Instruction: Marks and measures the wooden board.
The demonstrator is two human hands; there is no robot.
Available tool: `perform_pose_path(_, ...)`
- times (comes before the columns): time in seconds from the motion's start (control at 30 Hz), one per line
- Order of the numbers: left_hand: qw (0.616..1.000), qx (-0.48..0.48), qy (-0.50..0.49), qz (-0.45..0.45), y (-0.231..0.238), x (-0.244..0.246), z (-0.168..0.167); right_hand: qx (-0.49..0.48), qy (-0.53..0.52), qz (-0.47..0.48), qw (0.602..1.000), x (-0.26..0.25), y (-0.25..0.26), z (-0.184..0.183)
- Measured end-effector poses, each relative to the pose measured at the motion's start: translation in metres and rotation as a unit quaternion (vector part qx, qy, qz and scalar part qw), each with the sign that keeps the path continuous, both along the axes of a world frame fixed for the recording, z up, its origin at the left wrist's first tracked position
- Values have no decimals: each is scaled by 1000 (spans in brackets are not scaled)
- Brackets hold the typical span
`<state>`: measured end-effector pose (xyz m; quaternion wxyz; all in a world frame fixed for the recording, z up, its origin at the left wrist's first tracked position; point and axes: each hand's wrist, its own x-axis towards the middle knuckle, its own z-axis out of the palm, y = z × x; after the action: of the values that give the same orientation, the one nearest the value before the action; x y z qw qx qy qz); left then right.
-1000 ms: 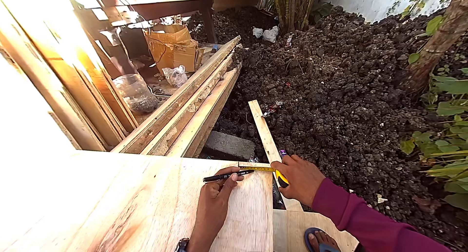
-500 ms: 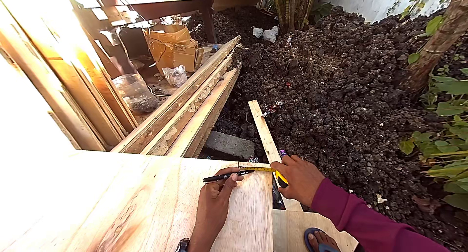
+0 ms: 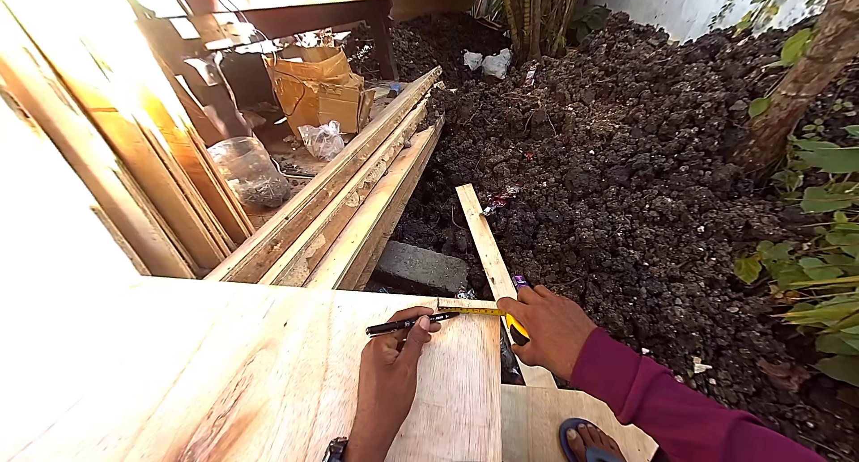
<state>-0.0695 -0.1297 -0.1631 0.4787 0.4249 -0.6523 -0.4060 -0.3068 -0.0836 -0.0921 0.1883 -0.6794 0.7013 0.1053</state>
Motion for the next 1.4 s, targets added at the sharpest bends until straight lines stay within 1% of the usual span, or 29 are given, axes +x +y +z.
perform_pose_path(0.23,1000,2,12,9,-3,4,1,-2,-2,0,1000,-1,0,-1)
perform_pose_path(0.6,999,4,-1,49,-7,13,5,-7,-2,4,1000,-1,0,-1)
perform_pose_path(1.4,997,8,18,70,-7,16,6,2,0,0,1000,-1,0,2)
